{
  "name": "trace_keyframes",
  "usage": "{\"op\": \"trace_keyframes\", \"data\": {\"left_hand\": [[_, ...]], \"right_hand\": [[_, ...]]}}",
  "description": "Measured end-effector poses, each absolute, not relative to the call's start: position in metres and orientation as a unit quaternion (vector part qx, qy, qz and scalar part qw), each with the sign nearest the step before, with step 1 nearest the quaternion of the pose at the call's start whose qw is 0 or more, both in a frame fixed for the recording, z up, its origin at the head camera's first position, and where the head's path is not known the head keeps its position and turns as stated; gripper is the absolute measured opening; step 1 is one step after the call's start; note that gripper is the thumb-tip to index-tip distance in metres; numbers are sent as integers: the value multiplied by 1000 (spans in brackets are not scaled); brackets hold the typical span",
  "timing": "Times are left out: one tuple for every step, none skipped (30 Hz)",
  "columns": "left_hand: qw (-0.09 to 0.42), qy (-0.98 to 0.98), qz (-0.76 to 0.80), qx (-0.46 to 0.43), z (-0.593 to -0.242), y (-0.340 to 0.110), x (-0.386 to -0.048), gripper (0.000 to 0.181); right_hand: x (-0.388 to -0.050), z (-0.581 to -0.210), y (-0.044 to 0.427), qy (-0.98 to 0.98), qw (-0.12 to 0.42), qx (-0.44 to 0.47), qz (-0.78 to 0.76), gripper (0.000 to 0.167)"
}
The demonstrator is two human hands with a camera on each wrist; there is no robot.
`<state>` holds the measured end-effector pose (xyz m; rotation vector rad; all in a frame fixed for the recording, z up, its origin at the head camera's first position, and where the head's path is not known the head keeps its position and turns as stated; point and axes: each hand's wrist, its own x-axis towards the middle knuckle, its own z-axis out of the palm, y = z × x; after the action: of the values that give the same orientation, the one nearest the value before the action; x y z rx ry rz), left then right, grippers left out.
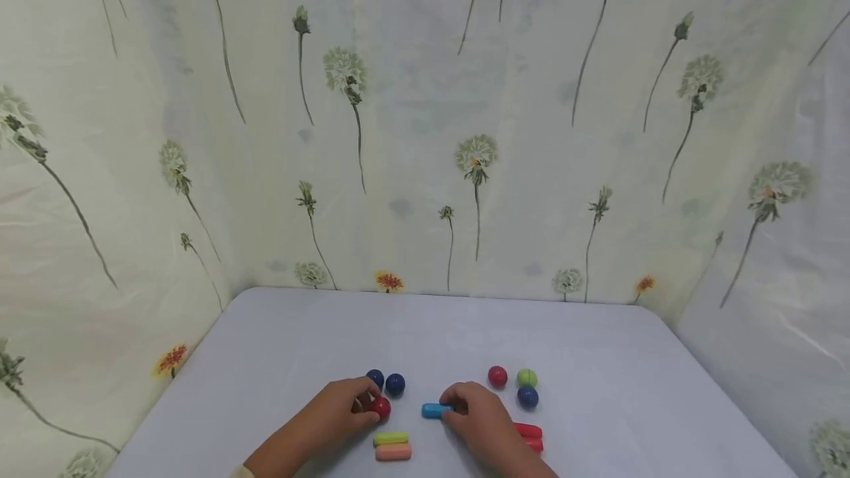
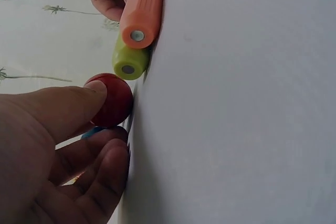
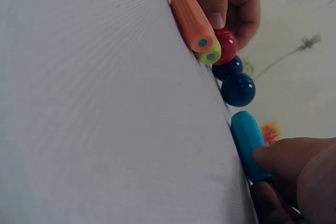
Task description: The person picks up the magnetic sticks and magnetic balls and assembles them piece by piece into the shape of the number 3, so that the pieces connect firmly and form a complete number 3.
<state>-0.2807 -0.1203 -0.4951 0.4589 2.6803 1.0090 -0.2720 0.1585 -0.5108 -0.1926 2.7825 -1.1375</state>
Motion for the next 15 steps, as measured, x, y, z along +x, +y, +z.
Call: {"op": "trace_keyframes", "data": {"left_hand": [[118,916,347,161,-495,-120,-281,21],[117,915,350,164,-495,-120,-281,21],[116,913,352,167,-495,-119,-281,21],[115,912,355,170,-495,-118,-281,21],[115,911,357,172,-496,-117,-282,21],[117,909,360,172,-496,-115,-282,21],[120,908,364,170,-496,-113,-283,22],[124,907,366,167,-496,-111,-283,22],[126,907,367,165,-497,-108,-284,22],[127,907,368,162,-497,-106,-284,21],[128,906,369,161,-497,-104,-283,21],[128,907,369,160,-497,-101,-283,20],[129,907,368,157,-496,-98,-283,21],[129,907,368,158,-496,-95,-282,21],[128,907,367,159,-497,-92,-281,21]], "right_hand": [[-272,-511,159,921,64,-65,-379,15],[-272,-511,159,920,64,-65,-381,15],[-272,-511,159,920,63,-66,-382,15],[-273,-511,160,920,63,-66,-382,15],[-273,-512,160,920,61,-66,-382,15],[-273,-512,160,920,60,-66,-381,15],[-273,-512,161,921,59,-67,-380,15],[-272,-512,161,921,58,-67,-378,15],[-272,-512,161,921,57,-69,-379,15],[-272,-512,162,920,57,-70,-380,15],[-271,-513,162,920,57,-71,-382,15],[-270,-512,162,920,56,-72,-382,16],[-270,-513,162,919,56,-72,-383,16],[-269,-513,163,918,56,-72,-385,16],[-269,-513,163,918,56,-72,-385,16]]}}
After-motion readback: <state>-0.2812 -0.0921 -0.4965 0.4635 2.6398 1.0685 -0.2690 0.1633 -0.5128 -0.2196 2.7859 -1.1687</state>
